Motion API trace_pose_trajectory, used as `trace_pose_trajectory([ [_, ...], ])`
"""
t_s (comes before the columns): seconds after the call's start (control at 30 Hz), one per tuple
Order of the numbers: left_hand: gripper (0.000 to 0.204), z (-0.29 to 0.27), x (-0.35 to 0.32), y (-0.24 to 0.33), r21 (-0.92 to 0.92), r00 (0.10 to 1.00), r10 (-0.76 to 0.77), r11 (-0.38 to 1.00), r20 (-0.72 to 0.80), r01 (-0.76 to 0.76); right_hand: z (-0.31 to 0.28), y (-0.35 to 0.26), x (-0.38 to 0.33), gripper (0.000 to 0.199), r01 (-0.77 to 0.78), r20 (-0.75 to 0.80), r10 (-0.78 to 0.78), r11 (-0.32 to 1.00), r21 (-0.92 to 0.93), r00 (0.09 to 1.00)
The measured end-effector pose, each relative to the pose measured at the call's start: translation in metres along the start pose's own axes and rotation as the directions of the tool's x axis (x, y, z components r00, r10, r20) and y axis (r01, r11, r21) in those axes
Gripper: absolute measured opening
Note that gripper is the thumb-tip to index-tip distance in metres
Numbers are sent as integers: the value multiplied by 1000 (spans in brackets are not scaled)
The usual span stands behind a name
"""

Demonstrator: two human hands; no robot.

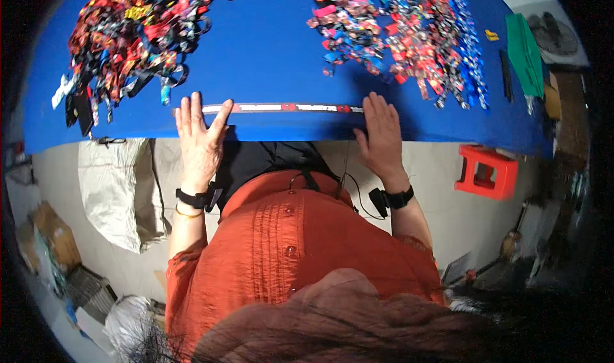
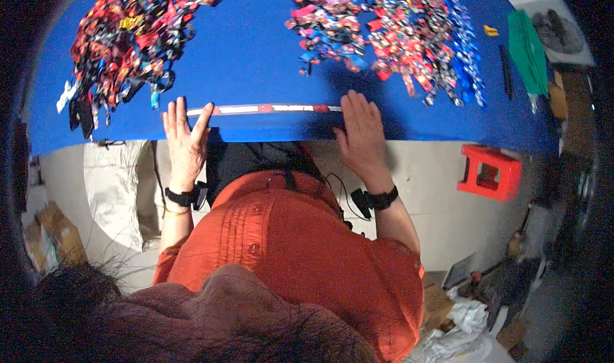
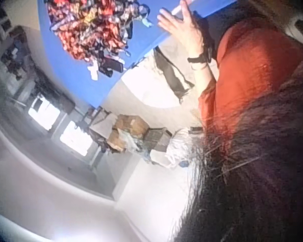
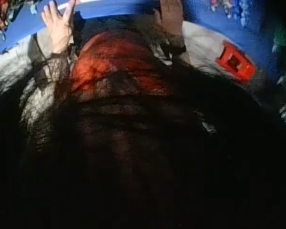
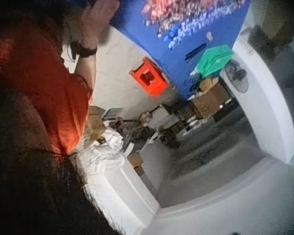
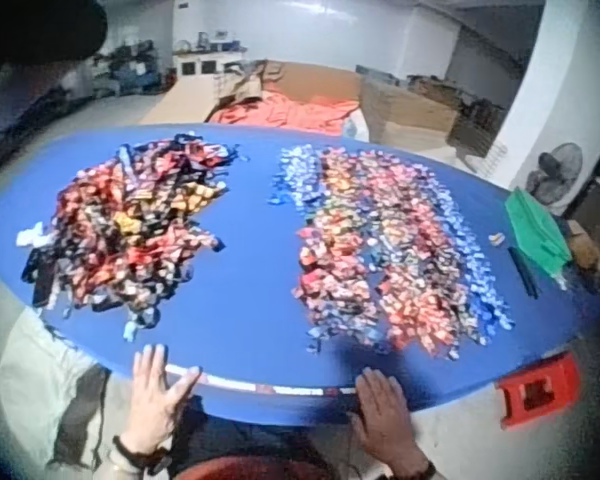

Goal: Inspecting and sorting various printed lanyards on a large blue table in a production setting.

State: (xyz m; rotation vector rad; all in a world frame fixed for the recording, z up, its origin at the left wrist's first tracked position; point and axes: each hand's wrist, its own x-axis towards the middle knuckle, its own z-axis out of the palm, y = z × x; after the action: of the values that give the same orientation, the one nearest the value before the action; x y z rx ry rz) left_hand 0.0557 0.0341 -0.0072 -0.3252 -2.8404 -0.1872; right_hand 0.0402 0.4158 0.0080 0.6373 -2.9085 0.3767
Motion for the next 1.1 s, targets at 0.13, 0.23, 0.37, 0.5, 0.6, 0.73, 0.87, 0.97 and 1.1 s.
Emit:
trace_pose_trajectory([
  [0.13, 65, 3, -3, -2, -55, 999, -12, 998, -48, 9, 2, 0, 0, 70, 18, -4, -18, 1000, -3, 1000],
  [0.23, 66, -4, -2, 1, -97, 1000, -25, 995, -18, 23, 2, -1, -1, 71, 11, -6, -11, 1000, 15, 1000],
  [0.37, 66, -2, -4, -2, -149, 999, -19, 989, -37, 14, 4, -1, -3, 71, -2, -14, 2, 1000, -24, 1000],
  [0.5, 65, -3, -8, 4, -121, 998, -33, 992, -62, 26, 5, -2, -3, 70, -1, -8, 1, 1000, -28, 1000],
  [0.6, 69, -5, -10, 16, -25, 993, -36, 999, -112, 34, 4, -4, -2, 70, 5, -11, -5, 1000, -25, 1000],
  [0.73, 69, -1, -10, 19, -93, 998, -19, 996, -63, 13, 4, -2, -4, 69, 23, -36, -24, 999, -33, 999],
  [0.87, 65, 1, -7, 17, -50, 998, 18, 999, -57, -21, 5, -1, -6, 71, 2, -49, -5, 998, -66, 999],
  [0.97, 64, -1, -7, 17, -3, 998, 7, 1000, -67, -7, 3, -4, 0, 71, -19, -55, 16, 998, -53, 998],
  [1.1, 68, -1, -8, 16, -14, 997, 18, 1000, -73, -19, 5, -2, 0, 74, -9, -60, 7, 999, -38, 998],
])
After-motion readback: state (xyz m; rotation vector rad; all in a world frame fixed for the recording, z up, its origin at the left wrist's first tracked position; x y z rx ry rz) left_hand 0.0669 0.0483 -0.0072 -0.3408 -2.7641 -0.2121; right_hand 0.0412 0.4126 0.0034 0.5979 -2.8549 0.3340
